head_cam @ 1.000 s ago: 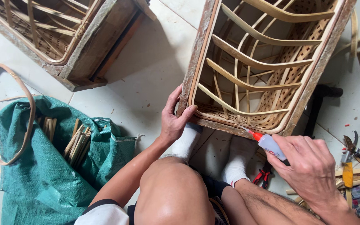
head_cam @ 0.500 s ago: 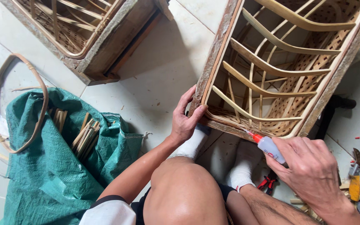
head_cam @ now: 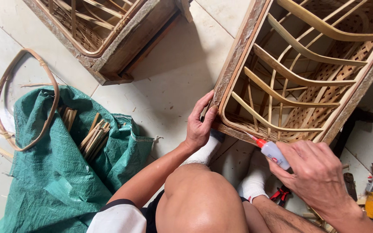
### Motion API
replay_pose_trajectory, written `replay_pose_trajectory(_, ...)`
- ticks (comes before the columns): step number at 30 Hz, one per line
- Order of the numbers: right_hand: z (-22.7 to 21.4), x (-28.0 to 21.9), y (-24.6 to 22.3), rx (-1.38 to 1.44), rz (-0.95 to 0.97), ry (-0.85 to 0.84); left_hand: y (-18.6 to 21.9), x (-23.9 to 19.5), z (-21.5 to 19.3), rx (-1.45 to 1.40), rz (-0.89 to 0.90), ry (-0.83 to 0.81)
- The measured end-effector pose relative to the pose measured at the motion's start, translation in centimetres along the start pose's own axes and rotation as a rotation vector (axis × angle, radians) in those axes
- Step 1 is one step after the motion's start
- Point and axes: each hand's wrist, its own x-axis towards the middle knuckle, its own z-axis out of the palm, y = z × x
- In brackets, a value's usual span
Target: The person assembles a rectangular woven basket by inserting curved bamboo strips into a wooden mold, tapping them with a hammer, and applying glue along the edges. They repeatedly adjust the strips and apply adhesive to secure the structure.
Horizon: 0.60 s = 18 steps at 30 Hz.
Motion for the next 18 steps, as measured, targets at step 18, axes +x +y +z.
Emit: replay_pose_trajectory(18,-1.1,2.4,3.6,-0.215,-0.038,-0.104,-0.1,-0.2,0.1,0.017,0.006,0.063)
